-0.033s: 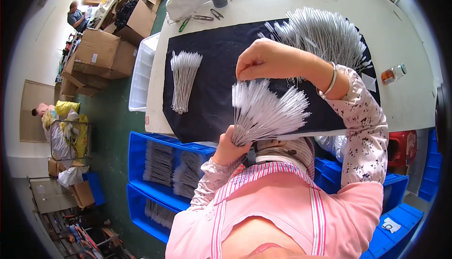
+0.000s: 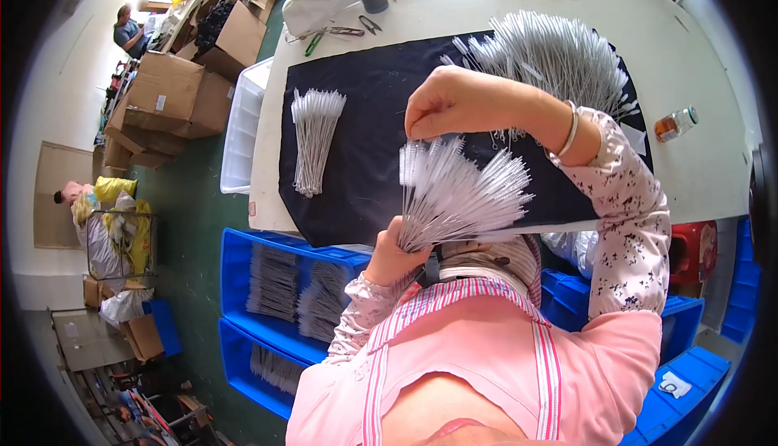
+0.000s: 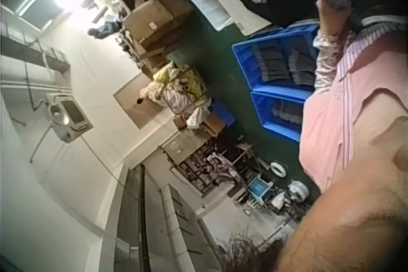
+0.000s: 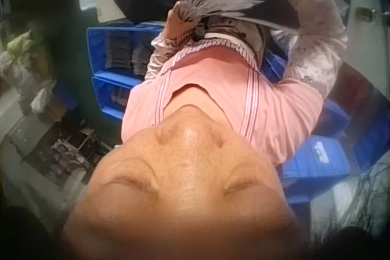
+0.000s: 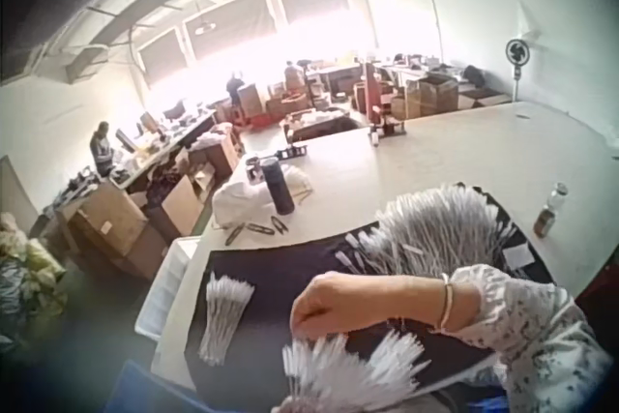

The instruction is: The person gathers bundles of long, thin wire brushes from a table and aligns them by hand. They repeatedly pick up a bundle, straighten the bristles, and place the bundle into a blue plastic bin. The process is repeated continuously throughout the clip.

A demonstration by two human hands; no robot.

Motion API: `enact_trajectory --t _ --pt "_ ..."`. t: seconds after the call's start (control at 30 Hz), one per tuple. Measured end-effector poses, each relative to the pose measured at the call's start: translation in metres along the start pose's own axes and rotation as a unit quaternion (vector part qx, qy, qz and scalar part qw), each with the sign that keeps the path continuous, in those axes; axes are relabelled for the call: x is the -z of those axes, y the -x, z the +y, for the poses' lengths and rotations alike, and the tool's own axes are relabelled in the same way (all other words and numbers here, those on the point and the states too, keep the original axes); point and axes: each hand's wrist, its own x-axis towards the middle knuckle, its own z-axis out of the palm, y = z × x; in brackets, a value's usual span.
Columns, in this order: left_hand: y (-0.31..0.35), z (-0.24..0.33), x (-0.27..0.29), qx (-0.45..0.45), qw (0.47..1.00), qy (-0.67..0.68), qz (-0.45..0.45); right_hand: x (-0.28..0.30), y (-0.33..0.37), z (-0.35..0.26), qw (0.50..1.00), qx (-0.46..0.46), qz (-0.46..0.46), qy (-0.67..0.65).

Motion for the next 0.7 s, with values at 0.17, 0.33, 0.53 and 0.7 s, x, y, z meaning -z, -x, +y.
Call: enact_trajectory --t 0.17,0.33,0.53,0.7 --pt "0.002 0.002 0.001 0.012 0.998 0.014 -0.055 0.004 0.001 0.013 0.985 -0.089 -0.035 -0.142" --pt "-0.003 0.012 -0.009 0.044 0.993 0.049 -0.102 0.001 0.013 0.028 0.983 -0.031 0.182 -0.004" --pt "-0.007 0.015 -0.020 0.074 0.982 0.077 -0.156 0.159 0.123 0.095 0.910 0.079 0.371 0.167" --pt "0.002 0.000 -0.029 0.122 0.956 0.248 -0.102 0.187 0.279 0.097 0.815 -0.229 0.527 -0.072"
